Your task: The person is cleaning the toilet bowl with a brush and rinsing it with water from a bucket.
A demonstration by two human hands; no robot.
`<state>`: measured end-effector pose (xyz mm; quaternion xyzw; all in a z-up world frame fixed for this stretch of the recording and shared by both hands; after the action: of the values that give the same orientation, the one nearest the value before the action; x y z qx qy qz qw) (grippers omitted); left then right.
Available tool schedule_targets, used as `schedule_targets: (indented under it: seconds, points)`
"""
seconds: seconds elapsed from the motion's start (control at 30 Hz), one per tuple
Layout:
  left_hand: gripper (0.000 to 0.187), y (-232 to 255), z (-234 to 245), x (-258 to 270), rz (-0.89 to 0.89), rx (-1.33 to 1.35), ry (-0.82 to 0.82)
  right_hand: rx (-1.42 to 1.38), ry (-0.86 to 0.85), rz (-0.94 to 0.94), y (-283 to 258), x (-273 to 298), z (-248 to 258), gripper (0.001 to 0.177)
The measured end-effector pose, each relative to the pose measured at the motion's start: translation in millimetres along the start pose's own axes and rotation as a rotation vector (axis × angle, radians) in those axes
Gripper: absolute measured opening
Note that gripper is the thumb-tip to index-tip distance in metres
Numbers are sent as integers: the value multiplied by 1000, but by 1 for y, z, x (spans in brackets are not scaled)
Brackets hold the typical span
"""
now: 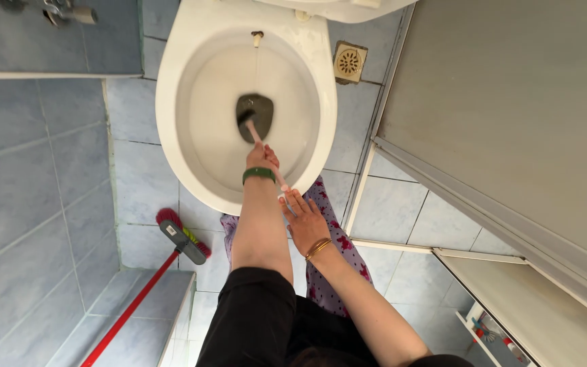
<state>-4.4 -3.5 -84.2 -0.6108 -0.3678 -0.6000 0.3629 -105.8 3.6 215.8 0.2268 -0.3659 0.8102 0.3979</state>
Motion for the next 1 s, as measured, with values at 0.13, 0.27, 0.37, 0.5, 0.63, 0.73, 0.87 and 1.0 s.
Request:
schedule_targets:
  seconds: [0.13, 0.27, 0.37, 0.5, 0.63, 0.73, 0.87, 1.0]
  points:
    - [44, -16, 3, 26, 80, 180, -76, -31, -6, 0, -1, 3, -4, 71]
    - [44, -1, -6, 3, 18, 249, -89, -21, -11, -4, 2, 3, -4, 71]
    - [46, 17, -10, 7, -104, 124, -24, -7, 8, 12, 0, 5, -2, 70]
    - [52, 45, 18, 16, -254, -452, 370, -11, 8, 17, -1, 0, 2, 70]
    - [52, 83, 14, 68, -541, -1198, 695, -31, 1, 15, 1, 2, -3, 71]
    - [46, 100, 9, 104, -624, -1426, 749, -36, -1, 13, 2, 2, -6, 71]
    - [41, 136, 12, 120, -787, -1659, 813, -43, -18, 6, 2, 2, -8, 71]
    - [37, 154, -7, 140, -900, -1937, 780, -43, 34, 13, 0, 2, -5, 71]
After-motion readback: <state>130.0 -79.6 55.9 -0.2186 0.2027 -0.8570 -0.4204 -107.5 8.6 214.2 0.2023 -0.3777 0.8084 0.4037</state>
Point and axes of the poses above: each hand's wrist, its own x-axis away from the middle knuckle, its own z-axis out of the back of the hand, y = z × x, the point moved 10 cm from there along -x, towards the middle knuckle, and after that the axes turned 8 degrees about -x, right-handed, at the moved point
